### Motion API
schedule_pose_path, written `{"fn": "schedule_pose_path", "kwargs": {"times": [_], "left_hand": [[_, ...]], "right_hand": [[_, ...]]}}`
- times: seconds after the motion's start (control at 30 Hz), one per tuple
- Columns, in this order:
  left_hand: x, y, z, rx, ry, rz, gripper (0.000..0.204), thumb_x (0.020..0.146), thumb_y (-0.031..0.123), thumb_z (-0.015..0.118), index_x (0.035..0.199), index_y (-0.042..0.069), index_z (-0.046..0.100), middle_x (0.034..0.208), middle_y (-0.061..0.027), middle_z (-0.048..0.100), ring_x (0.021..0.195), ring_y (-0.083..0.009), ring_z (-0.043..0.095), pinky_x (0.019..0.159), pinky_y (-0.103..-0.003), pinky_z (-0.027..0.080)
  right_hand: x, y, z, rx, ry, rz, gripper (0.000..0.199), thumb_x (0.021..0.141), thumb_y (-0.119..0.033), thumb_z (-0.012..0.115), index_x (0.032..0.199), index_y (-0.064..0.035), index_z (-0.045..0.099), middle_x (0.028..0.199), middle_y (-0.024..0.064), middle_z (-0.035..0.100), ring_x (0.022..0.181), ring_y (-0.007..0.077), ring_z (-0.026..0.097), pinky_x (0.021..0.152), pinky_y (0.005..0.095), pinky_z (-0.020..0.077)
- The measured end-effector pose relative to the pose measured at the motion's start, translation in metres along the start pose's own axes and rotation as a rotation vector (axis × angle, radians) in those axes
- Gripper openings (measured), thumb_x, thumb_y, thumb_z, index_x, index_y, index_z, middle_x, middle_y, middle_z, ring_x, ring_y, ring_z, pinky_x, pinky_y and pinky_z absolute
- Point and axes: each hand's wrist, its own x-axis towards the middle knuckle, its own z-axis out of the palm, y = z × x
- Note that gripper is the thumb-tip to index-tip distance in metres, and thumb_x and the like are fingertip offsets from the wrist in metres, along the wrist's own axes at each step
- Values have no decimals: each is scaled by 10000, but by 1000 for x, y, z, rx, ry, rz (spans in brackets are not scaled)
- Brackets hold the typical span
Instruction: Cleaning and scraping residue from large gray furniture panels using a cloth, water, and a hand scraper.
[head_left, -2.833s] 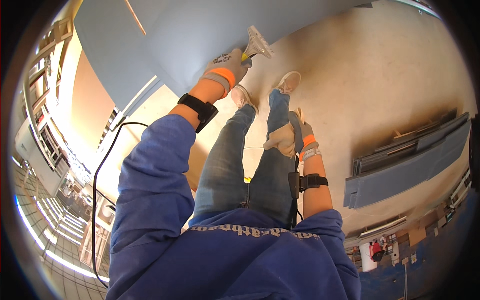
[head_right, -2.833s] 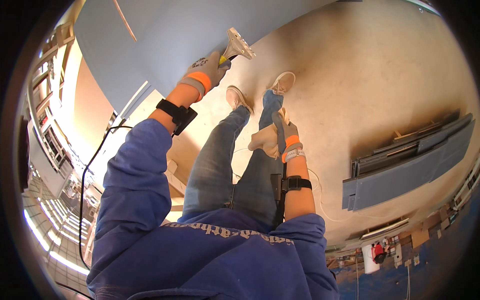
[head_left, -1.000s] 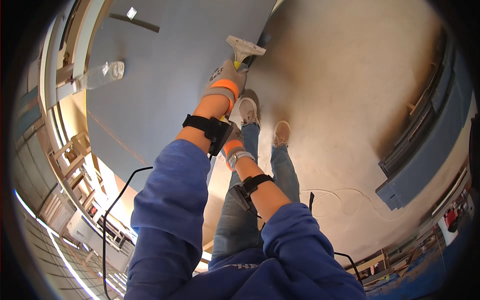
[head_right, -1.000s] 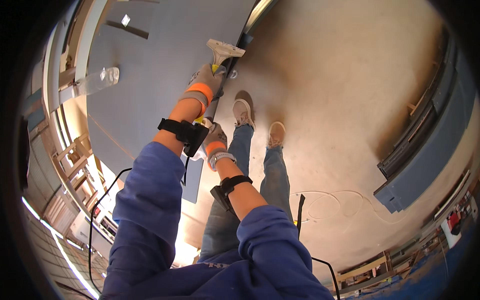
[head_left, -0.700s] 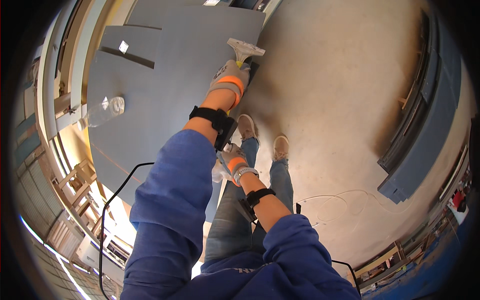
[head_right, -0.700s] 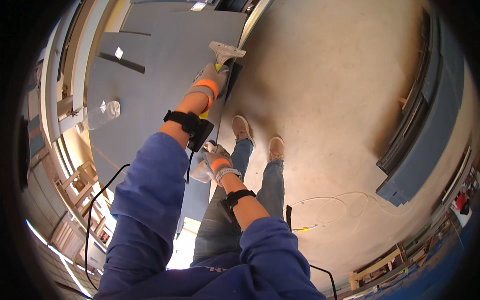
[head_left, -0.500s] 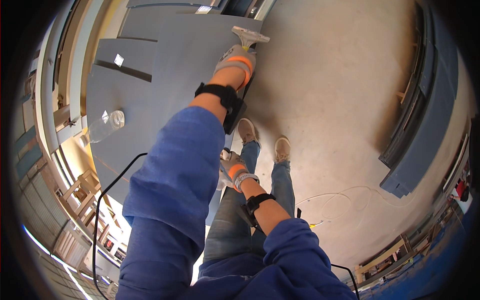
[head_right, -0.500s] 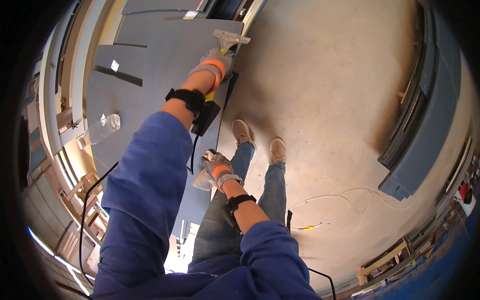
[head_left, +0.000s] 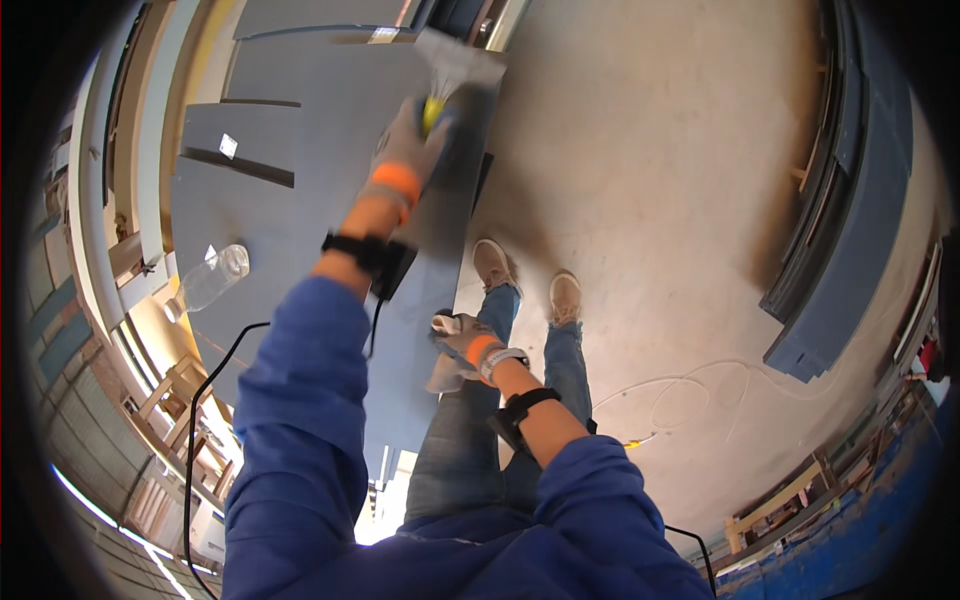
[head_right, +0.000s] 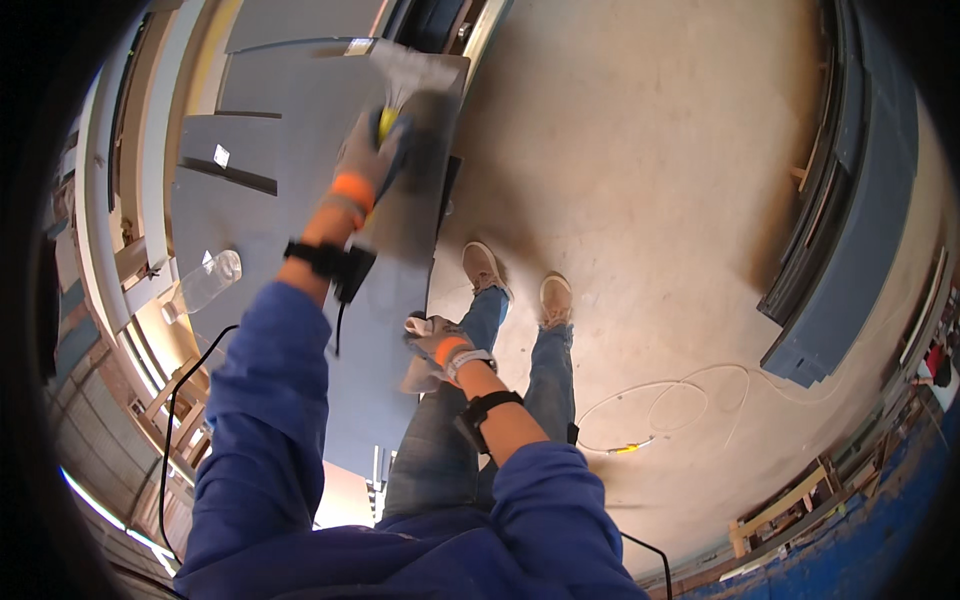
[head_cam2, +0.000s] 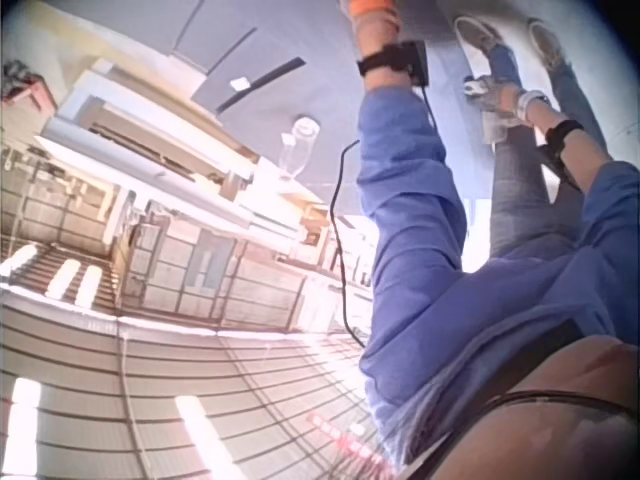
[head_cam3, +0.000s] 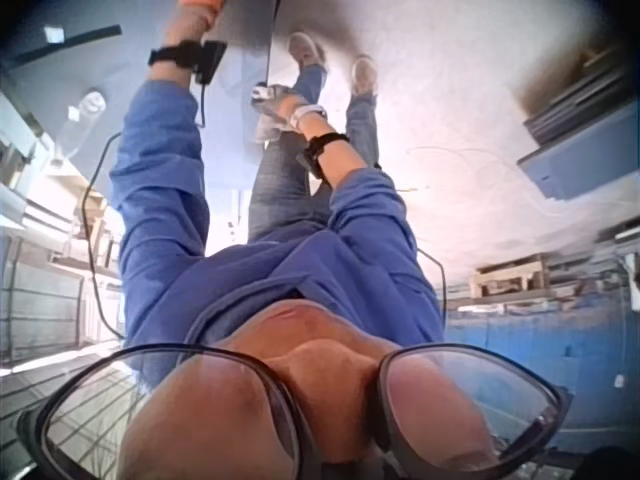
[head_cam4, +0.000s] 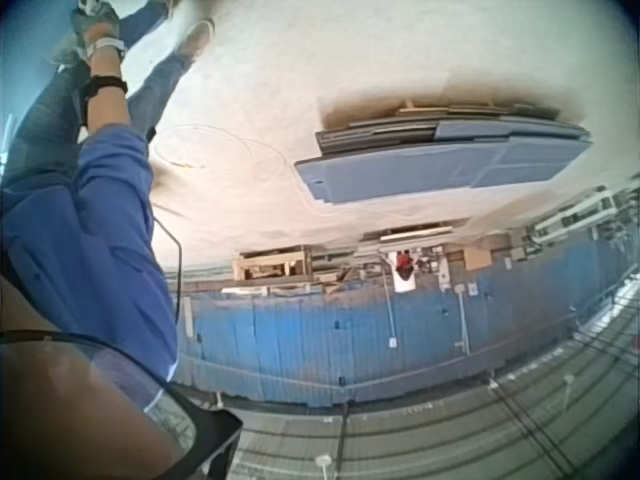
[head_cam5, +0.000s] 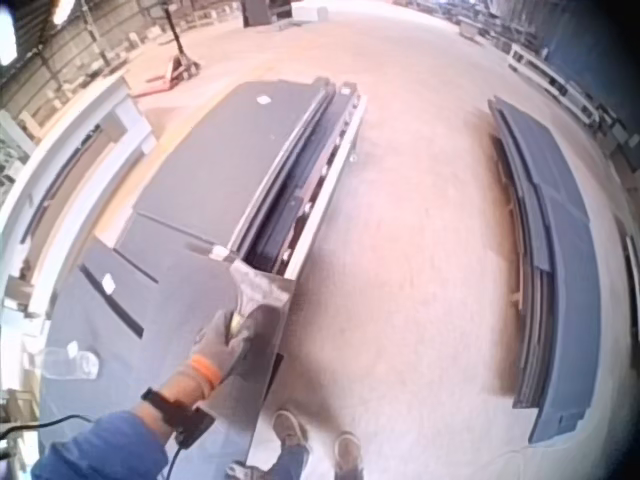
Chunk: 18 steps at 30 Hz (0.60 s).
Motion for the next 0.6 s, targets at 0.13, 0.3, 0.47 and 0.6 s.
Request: {"fn": "schedule_pose_path", "kwargs": {"times": [0.13,0.3,0.47,0.6], "left_hand": [[-118,-88,-36,9,-15,-203,427,795,360,623,1069,53,509,909,-212,619,855,-353,605,760,-400,470],[-281,-82,-91,-106,38,-797,374,803,368,606,992,53,537,687,-98,621,593,-188,638,577,-320,512],[-445,-100,-94,-703,630,-1084,184,839,167,596,949,78,480,571,1,437,434,-106,442,402,-250,425],[-581,-112,-30,-701,837,-1433,186,833,175,589,939,69,477,533,-10,428,394,-135,438,379,-274,412]], "right_hand": [[-17,33,-52,-359,-63,-450,449,823,-402,496,1169,-116,515,1110,179,573,1050,311,544,898,395,424],[-27,127,-161,-138,456,-91,419,862,-446,457,1008,-67,563,891,111,620,817,270,596,735,383,481],[-73,160,-242,766,639,32,516,781,-478,528,1003,-12,542,924,107,569,823,278,554,697,435,461],[-90,189,-286,737,440,-42,496,818,-494,516,1005,-35,548,901,64,561,784,233,542,699,410,461]]}}
